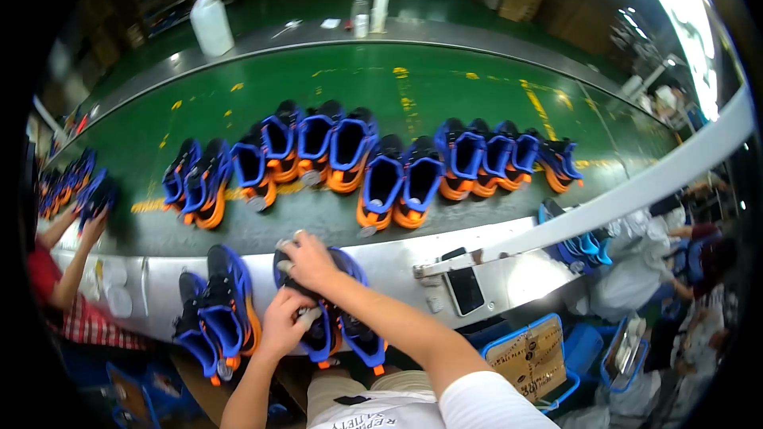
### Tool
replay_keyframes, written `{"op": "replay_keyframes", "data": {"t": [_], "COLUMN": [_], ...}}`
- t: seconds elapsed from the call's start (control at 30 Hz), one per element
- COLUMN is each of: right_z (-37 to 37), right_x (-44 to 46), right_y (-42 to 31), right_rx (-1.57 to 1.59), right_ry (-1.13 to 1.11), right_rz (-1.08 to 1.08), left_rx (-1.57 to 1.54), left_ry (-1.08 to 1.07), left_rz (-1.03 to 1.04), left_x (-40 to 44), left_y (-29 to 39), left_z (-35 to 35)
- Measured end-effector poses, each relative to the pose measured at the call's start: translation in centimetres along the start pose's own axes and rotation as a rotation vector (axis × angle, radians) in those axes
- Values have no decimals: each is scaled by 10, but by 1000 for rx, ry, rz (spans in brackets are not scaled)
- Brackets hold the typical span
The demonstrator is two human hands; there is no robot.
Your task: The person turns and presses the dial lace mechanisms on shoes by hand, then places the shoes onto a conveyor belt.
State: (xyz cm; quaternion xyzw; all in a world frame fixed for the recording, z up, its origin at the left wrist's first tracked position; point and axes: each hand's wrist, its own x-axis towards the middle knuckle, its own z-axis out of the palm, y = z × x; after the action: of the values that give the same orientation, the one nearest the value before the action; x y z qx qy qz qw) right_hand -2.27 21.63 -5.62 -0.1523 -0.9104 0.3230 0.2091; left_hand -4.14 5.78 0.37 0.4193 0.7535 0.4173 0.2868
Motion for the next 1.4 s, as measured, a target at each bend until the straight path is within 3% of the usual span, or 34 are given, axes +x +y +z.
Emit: {"op": "replay_keyframes", "data": {"t": [0.07, 0.1, 0.13, 0.2, 0.33, 0.37, 0.47, 0.5, 0.63, 0.77, 0.93, 1.0, 1.03, 1.07, 1.13, 1.2, 1.3, 1.4], "right_z": [11, 16, 21, 32, 27, 27, 25, 22, 18, 21, 22, 26, 24, 26, 16, 9, 5, 4], "right_x": [3, 2, 0, -4, -4, -3, -4, -4, -7, -8, -10, -12, -13, -16, -17, -17, -21, -21], "right_y": [2, 2, 4, 8, 8, 10, 13, 12, 13, 19, 30, 33, 31, 37, 39, 40, 42, 44], "right_rx": [-26, -50, -75, -69, -88, -85, -77, -77, -62, -63, -116, -143, -126, -180, -91, -46, -41, -59], "right_ry": [-120, -140, -166, -189, -248, -252, -269, -272, -285, -255, -162, -155, -114, -96, -93, -153, -186, -199], "right_rz": [86, 102, 115, 129, 150, 149, 146, 148, 145, 128, 25, -3, -16, -88, -76, -9, 23, 17], "left_rx": [28, -38, -128, 174, -110, -85, 57, 143, -5, 89, -19, -34, 147, 105, -131, -212, 55, 97], "left_ry": [-47, -55, -54, 164, -93, -77, 118, 109, -116, 130, -88, 76, 148, 187, 20, -79, 207, 214], "left_rz": [165, 89, -116, 124, -115, 16, 36, 10, 78, -90, 27, 100, 105, 34, -85, -37, 173, 4], "left_x": [-5, -7, -4, 5, 5, 1, 4, 7, 3, 7, 5, 2, 2, 2, 3, 1, 0, 2], "left_y": [-18, -11, 10, 9, 1, -7, 16, 5, -11, 15, -2, -2, 5, -2, 0, -7, -4, -4], "left_z": [-3, -4, -7, 5, -4, -4, 8, 12, 5, 21, 13, 27, 27, 37, 29, 27, 47, 57]}}
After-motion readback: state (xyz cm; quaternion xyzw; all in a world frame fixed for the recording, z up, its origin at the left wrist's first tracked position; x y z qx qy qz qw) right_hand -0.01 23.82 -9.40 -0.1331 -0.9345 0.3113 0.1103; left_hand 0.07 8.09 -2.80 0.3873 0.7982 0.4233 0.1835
